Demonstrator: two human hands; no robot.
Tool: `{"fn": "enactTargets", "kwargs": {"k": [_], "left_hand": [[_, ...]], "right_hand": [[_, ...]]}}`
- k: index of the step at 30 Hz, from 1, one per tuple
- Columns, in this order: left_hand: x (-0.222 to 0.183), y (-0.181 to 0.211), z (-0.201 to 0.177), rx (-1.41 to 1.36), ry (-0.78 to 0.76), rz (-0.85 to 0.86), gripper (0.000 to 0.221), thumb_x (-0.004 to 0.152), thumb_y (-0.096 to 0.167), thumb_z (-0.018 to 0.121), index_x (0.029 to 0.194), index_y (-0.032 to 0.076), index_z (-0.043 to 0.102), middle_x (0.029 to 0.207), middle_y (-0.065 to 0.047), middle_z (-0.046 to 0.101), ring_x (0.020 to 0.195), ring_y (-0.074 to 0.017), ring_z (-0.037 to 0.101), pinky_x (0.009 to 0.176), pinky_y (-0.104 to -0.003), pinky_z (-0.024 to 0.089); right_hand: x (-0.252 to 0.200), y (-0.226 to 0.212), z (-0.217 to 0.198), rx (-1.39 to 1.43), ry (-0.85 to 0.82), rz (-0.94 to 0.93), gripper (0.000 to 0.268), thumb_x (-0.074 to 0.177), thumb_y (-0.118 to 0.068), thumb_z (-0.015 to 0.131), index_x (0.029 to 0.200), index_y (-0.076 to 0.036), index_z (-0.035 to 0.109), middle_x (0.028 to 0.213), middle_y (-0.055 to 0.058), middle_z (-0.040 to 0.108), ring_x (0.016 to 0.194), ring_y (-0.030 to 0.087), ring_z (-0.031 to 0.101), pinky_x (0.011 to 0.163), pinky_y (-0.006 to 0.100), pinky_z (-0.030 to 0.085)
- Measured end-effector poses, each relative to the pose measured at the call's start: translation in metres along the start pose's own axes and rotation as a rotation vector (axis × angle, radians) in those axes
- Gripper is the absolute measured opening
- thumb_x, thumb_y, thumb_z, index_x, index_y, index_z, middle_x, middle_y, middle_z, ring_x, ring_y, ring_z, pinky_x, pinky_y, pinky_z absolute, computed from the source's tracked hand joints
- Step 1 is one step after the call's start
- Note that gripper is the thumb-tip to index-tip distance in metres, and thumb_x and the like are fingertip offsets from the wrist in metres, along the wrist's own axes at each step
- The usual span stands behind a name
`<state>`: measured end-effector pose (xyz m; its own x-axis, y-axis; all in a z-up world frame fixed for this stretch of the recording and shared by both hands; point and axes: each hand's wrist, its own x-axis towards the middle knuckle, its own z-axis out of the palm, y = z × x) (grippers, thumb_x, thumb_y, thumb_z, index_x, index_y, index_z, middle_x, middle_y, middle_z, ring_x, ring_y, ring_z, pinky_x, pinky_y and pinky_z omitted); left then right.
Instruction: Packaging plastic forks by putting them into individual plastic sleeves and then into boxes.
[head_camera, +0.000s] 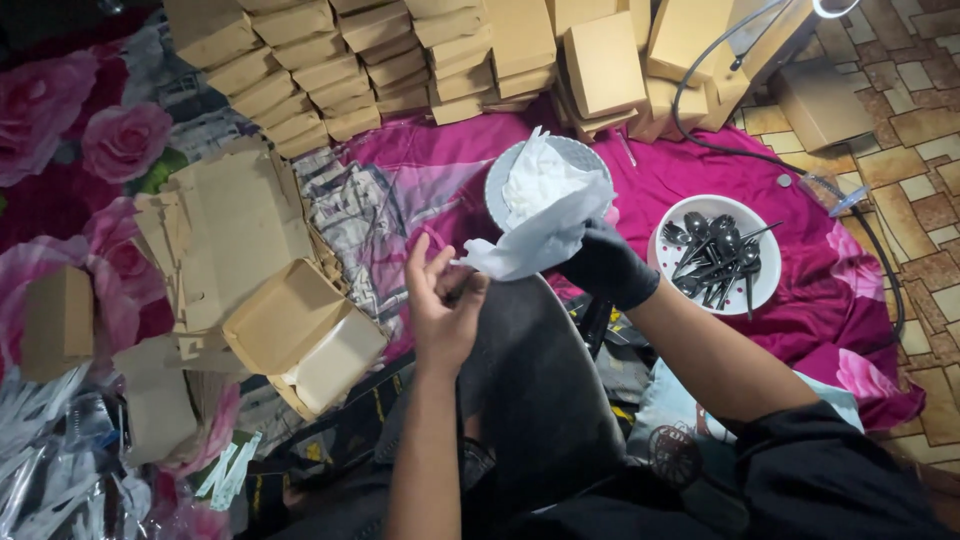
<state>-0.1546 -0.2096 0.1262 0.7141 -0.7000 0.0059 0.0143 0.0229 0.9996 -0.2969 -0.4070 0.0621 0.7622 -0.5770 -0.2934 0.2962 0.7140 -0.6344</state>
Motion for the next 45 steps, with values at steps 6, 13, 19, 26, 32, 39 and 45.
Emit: {"fn": "enactTargets", "kwargs": {"k": [6, 13, 19, 26, 32, 39, 45], "left_hand": [[-0.011, 0.04, 0.015, 0.561, 0.047, 0.543, 0.117, 0.055, 0.069, 0.091, 0.149, 0.015, 0.047, 0.158, -0.025, 0.037, 0.14, -0.0508, 0.045, 0.107, -0.063, 0.049], [-0.015, 0.025, 0.019, 0.756, 0.207, 0.874, 0.024, 0.088, 0.013, 0.075, 0.11, 0.021, 0.07, 0.126, -0.003, 0.067, 0.117, -0.0308, 0.068, 0.11, -0.064, 0.038], [-0.014, 0.038, 0.014, 0.754, 0.103, 0.856, 0.022, 0.098, 0.015, 0.061, 0.117, 0.021, 0.071, 0.105, 0.0, 0.069, 0.094, -0.0234, 0.071, 0.104, -0.057, 0.048], [-0.007, 0.025, 0.012, 0.64, -0.065, 0.597, 0.013, 0.096, 0.011, 0.062, 0.102, 0.012, 0.073, 0.081, -0.008, 0.07, 0.082, -0.034, 0.074, 0.087, -0.05, 0.056], [-0.004, 0.041, 0.014, 0.421, 0.079, 0.316, 0.011, 0.094, 0.016, 0.07, 0.099, 0.009, 0.076, 0.081, -0.016, 0.075, 0.087, -0.0383, 0.075, 0.08, -0.048, 0.058], [0.004, 0.022, -0.005, -0.102, 0.029, -0.187, 0.032, 0.101, 0.021, 0.057, 0.126, 0.001, 0.063, 0.094, -0.023, 0.079, 0.068, -0.0292, 0.078, 0.057, -0.038, 0.065], [-0.017, 0.023, -0.031, -0.276, 0.077, -0.319, 0.044, 0.101, 0.028, 0.056, 0.132, -0.004, 0.053, 0.101, -0.028, 0.077, 0.068, -0.0344, 0.078, 0.053, -0.04, 0.066]], "right_hand": [[-0.018, 0.008, 0.02, 0.073, -0.007, -0.001, 0.025, 0.089, 0.003, 0.064, 0.114, 0.006, 0.064, 0.101, 0.028, 0.072, 0.083, 0.036, 0.075, 0.073, 0.056, 0.061], [-0.018, 0.019, 0.03, 0.152, 0.002, 0.006, 0.022, 0.09, 0.004, 0.062, 0.111, 0.007, 0.065, 0.097, 0.03, 0.072, 0.081, 0.038, 0.075, 0.072, 0.06, 0.061], [0.002, 0.033, 0.012, 0.261, -0.102, -0.019, 0.039, 0.09, 0.007, 0.057, 0.129, 0.004, 0.059, 0.113, 0.031, 0.07, 0.097, 0.041, 0.074, 0.085, 0.061, 0.058], [0.019, 0.028, 0.013, 0.004, -0.093, -0.105, 0.051, 0.09, 0.006, 0.062, 0.14, -0.001, 0.054, 0.122, 0.021, 0.069, 0.102, 0.031, 0.073, 0.086, 0.048, 0.061], [0.02, 0.004, 0.041, -0.02, 0.061, -0.117, 0.041, 0.091, 0.005, 0.068, 0.131, -0.002, 0.063, 0.106, 0.018, 0.073, 0.084, 0.025, 0.074, 0.074, 0.037, 0.064], [0.053, -0.046, 0.029, -0.343, 0.192, -0.098, 0.017, 0.092, -0.007, 0.076, 0.105, -0.004, 0.065, 0.074, 0.014, 0.068, 0.062, 0.018, 0.07, 0.05, 0.019, 0.054], [0.136, -0.041, -0.105, -0.779, 0.472, -0.07, 0.019, 0.085, -0.007, 0.081, 0.081, 0.001, 0.064, 0.06, 0.013, 0.056, 0.049, 0.017, 0.063, 0.038, 0.023, 0.048]]}}
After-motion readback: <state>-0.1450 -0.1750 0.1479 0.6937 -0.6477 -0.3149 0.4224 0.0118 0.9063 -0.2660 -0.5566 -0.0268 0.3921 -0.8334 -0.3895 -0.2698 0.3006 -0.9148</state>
